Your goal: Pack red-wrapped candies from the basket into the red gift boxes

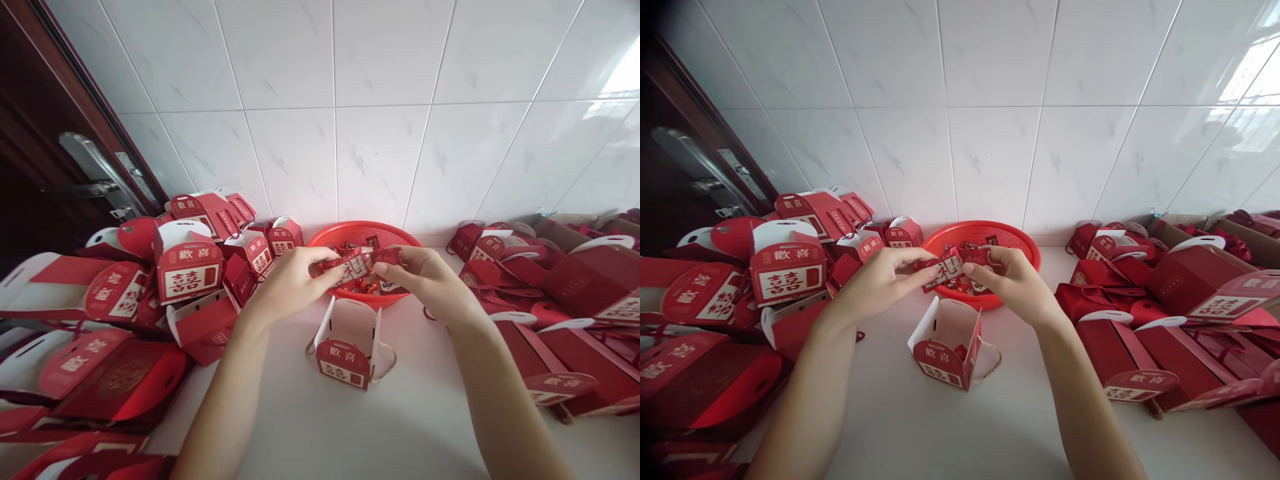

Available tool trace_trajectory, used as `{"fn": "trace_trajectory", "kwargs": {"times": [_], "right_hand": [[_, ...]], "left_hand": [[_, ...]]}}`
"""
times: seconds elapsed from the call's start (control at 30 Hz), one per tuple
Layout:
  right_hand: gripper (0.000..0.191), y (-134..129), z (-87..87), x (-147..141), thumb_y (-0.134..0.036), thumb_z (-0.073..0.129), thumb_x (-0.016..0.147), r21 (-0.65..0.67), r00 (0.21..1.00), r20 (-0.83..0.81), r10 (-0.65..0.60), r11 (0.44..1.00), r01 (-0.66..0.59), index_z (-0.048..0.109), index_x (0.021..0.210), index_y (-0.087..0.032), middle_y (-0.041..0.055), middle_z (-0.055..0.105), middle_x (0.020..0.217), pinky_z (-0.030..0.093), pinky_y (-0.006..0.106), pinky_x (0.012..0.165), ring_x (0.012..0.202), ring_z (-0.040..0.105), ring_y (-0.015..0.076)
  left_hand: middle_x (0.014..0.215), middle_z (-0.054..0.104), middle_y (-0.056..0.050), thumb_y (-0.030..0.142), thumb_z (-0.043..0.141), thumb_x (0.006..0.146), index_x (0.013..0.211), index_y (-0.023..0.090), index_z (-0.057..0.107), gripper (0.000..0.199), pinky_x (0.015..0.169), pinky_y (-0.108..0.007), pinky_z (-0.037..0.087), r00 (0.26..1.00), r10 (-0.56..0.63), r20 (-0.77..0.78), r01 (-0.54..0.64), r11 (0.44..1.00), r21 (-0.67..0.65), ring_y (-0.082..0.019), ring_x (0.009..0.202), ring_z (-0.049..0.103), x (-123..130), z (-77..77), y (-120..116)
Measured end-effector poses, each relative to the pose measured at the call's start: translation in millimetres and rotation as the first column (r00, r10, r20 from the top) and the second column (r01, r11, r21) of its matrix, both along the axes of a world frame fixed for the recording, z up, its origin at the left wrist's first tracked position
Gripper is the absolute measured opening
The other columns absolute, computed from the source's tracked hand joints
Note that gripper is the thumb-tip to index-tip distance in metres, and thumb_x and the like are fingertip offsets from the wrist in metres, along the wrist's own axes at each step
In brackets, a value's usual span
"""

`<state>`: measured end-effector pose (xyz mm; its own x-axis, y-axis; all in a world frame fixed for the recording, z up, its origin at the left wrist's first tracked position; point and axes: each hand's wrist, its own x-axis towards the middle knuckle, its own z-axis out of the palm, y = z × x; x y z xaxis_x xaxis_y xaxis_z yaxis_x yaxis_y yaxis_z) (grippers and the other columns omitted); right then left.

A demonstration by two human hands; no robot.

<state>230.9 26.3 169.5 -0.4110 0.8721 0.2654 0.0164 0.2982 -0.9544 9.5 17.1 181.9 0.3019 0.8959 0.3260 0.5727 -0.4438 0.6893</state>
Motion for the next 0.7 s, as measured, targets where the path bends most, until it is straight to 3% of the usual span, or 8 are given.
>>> {"fn": "trace_trajectory", "kwargs": {"times": [0.1, 0.17, 0.23, 0.3, 0.43, 0.53, 0.7], "right_hand": [[0.023, -0.3, -3.4, -3.7, -0.039, 0.067, 0.087, 0.061, 0.978, 0.2, -0.064, 0.997, 0.053, 0.072, 0.087, -0.016, 0.0047, 0.07, 0.08, 0.051, 0.029, 0.066, 0.075, 0.065, 0.0182], [0.019, -0.8, -6.1, -7.9, -0.034, 0.067, 0.086, 0.05, 0.948, 0.315, -0.037, 0.998, 0.022, 0.072, 0.089, -0.016, 0.0023, 0.066, 0.074, 0.047, 0.027, 0.059, 0.067, 0.06, 0.0152], [0.016, -1.5, -8.7, -12.9, -0.028, 0.067, 0.084, 0.03, 0.919, 0.394, 0.02, 0.999, -0.034, 0.072, 0.093, -0.016, -0.0002, 0.063, 0.069, 0.044, 0.025, 0.054, 0.061, 0.056, 0.0132], [0.013, -1.8, -11.3, -18.0, -0.024, 0.067, 0.082, 0.035, 0.891, 0.453, 0.037, 0.998, -0.06, 0.071, 0.093, -0.016, -0.0015, 0.061, 0.067, 0.041, 0.024, 0.051, 0.058, 0.053, 0.0118], [0.007, -1.1, -16.8, -25.3, -0.019, 0.062, 0.084, 0.095, 0.868, 0.496, 0.01, 0.993, -0.066, 0.067, 0.088, -0.017, -0.0002, 0.065, 0.072, 0.041, 0.023, 0.053, 0.061, 0.056, 0.012], [0.016, -2.3, -17.8, -27.2, -0.009, 0.056, 0.082, 0.156, 0.836, 0.548, 0.04, 0.977, -0.149, 0.067, 0.091, -0.018, 0.0013, 0.069, 0.083, 0.041, 0.022, 0.06, 0.07, 0.059, 0.0129], [0.028, -8.2, -13.7, -27.5, -0.005, 0.051, 0.083, 0.195, 0.752, 0.658, 0.046, 0.954, -0.229, 0.066, 0.102, -0.018, 0.0029, 0.071, 0.087, 0.038, 0.023, 0.063, 0.072, 0.059, 0.0137]], "left_hand": [[0.081, 0.074, -0.003, 0.037, 0.062, 0.087, 0.084, 0.018, 0.075, 0.024, 0.067, -0.028, 0.05, 0.986, 0.119, -0.114, -0.116, 0.993, 0.028, -0.019, 0.075, 0.067, -12.4, 4.9, -2.2], [0.076, 0.072, -0.002, 0.036, 0.06, 0.086, 0.084, 0.018, 0.075, 0.023, 0.061, -0.026, 0.047, 0.981, 0.112, -0.157, -0.118, 0.993, -0.025, -0.017, 0.069, 0.064, -19.4, 10.1, -5.6], [0.077, 0.072, -0.001, 0.035, 0.059, 0.086, 0.087, 0.019, 0.075, 0.023, 0.06, -0.025, 0.047, 0.982, -0.009, -0.187, -0.018, 0.989, -0.144, -0.017, 0.068, 0.064, -24.3, 15.9, -10.3], [0.083, 0.073, -0.001, 0.032, 0.061, 0.085, 0.091, 0.02, 0.076, 0.02, 0.066, -0.024, 0.049, 0.952, -0.215, -0.216, 0.16, 0.956, -0.246, -0.017, 0.076, 0.066, -26.4, 20.8, -15.2], [0.091, 0.074, -0.003, 0.018, 0.063, 0.081, 0.09, 0.019, 0.075, 0.015, 0.074, -0.022, 0.049, 0.761, -0.574, -0.301, 0.462, 0.806, -0.37, -0.016, 0.082, 0.067, -22.9, 20.3, -21.5], [0.086, 0.075, -0.002, 0.015, 0.064, 0.079, 0.091, 0.019, 0.075, 0.017, 0.067, -0.02, 0.047, 0.696, -0.637, -0.331, 0.503, 0.762, -0.408, -0.014, 0.074, 0.066, -20.6, 12.3, -23.0], [0.08, 0.076, -0.001, 0.021, 0.068, 0.079, 0.09, 0.024, 0.078, 0.016, 0.063, -0.021, 0.048, 0.744, -0.601, -0.292, 0.505, 0.792, -0.343, -0.015, 0.068, 0.067, -23.7, 6.9, -26.1]]}}
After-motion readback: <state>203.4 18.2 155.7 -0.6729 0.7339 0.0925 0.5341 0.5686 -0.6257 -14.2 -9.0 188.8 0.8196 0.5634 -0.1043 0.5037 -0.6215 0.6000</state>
